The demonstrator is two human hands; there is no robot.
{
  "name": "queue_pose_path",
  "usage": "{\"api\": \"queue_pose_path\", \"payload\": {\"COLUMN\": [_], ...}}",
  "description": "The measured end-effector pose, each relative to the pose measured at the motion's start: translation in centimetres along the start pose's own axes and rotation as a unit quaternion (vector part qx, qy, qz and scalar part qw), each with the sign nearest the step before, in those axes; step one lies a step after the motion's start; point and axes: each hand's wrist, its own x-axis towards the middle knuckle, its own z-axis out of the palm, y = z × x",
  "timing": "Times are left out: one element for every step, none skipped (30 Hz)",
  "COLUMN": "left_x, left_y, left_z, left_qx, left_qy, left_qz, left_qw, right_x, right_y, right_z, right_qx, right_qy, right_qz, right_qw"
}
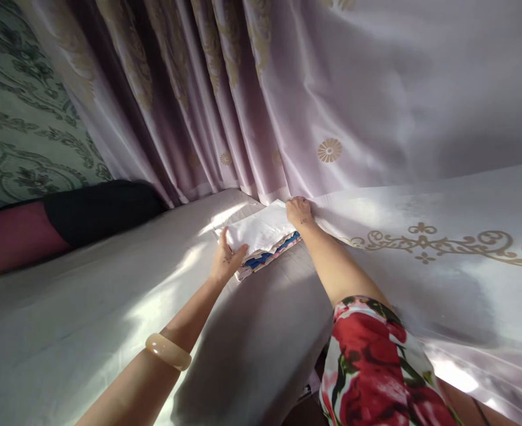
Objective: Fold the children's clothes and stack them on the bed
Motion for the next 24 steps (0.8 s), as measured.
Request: {"api": "queue_pose_path", "payload": {"left_x": [-0.2, -0.3, -0.5, -0.6, -0.7, -0.9, -1.0, -1.1, -1.1, -1.2, -1.2, -1.1, -1.1, -1.0, -1.0, -1.0, -1.0, -1.1, -1.2, -1.3, -1.5, -1.8, -2.1, -2.4], "left_y": [0.0, -0.1, -0.1, -0.2, -0.3, -0.3, -0.4, -0.5, -0.6, -0.8, -0.9, -1.0, -1.1, -1.4, -1.6, -1.9, -2.3, -2.7, -3.2, -3.6, -4.0, -4.3, -4.6, -4.8], "left_z": [0.0, 0.0, 0.0, -0.1, -0.1, -0.2, -0.2, -0.2, -0.2, -0.2, -0.2, -0.3, -0.4, -0.4, -0.6, -0.7, -0.8, -0.9, -1.1, -1.4, -1.8, -2.3, -3.0, -3.8], "left_qx": [0.048, 0.090, 0.120, 0.139, 0.152, 0.162, 0.170, 0.175, 0.176, 0.174, 0.168, 0.159, 0.147, 0.132, 0.115, 0.096, 0.076, 0.056, 0.036, 0.014, -0.009, -0.032, -0.052, -0.067], "left_qy": [-0.007, -0.016, -0.026, -0.038, -0.049, -0.058, -0.066, -0.072, -0.074, -0.074, -0.074, -0.076, -0.081, -0.086, -0.093, -0.100, -0.108, -0.116, -0.126, -0.136, -0.148, -0.157, -0.164, -0.170], "left_qz": [0.022, 0.038, 0.046, 0.044, 0.037, 0.028, 0.021, 0.017, 0.017, 0.019, 0.022, 0.025, 0.031, 0.039, 0.047, 0.058, 0.069, 0.078, 0.085, 0.088, 0.086, 0.079, 0.066, 0.050], "left_qw": [0.999, 0.995, 0.991, 0.989, 0.986, 0.985, 0.983, 0.982, 0.981, 0.982, 0.983, 0.984, 0.985, 0.987, 0.988, 0.989, 0.989, 0.989, 0.988, 0.987, 0.985, 0.984, 0.983, 0.982], "right_x": [-0.2, -0.4, -0.6, -0.8, -1.0, -1.3, -1.5, -1.6, -1.8, -1.9, -1.9, -2.0, -2.0, -2.0, -2.0, -2.1, -2.2, -2.5, -2.8, -3.3, -3.8, -4.4, -5.1, -5.8], "right_y": [-0.2, -0.3, -0.4, -0.5, -0.5, -0.5, -0.5, -0.5, -0.4, -0.4, -0.3, -0.3, -0.2, -0.3, -0.3, -0.5, -0.9, -1.4, -2.1, -2.9, -3.9, -4.9, -6.0, -7.0], "right_z": [0.2, 0.5, 0.9, 1.3, 1.7, 2.1, 2.6, 2.9, 3.2, 3.4, 3.5, 3.5, 3.3, 3.1, 2.8, 2.5, 2.1, 1.7, 1.4, 1.0, 0.6, 0.2, -0.2, -0.6], "right_qx": [0.004, 0.008, 0.014, 0.021, 0.031, 0.044, 0.058, 0.070, 0.079, 0.083, 0.083, 0.081, 0.077, 0.072, 0.065, 0.056, 0.047, 0.040, 0.040, 0.049, 0.065, 0.084, 0.103, 0.120], "right_qy": [0.002, 0.001, -0.001, -0.003, -0.004, -0.004, -0.002, 0.002, 0.007, 0.011, 0.014, 0.015, 0.011, 0.004, -0.004, -0.007, -0.004, 0.002, 0.009, 0.010, 0.003, -0.012, -0.028, -0.042], "right_qz": [-0.011, -0.020, -0.026, -0.029, -0.028, -0.023, -0.016, -0.008, -0.001, 0.005, 0.006, 0.006, 0.005, 0.004, 0.005, 0.005, 0.003, -0.003, -0.016, -0.037, -0.066, -0.098, -0.130, -0.157], "right_qw": [1.000, 1.000, 1.000, 0.999, 0.999, 0.999, 0.998, 0.997, 0.997, 0.996, 0.996, 0.997, 0.997, 0.997, 0.998, 0.998, 0.999, 0.999, 0.999, 0.998, 0.996, 0.992, 0.986, 0.979]}}
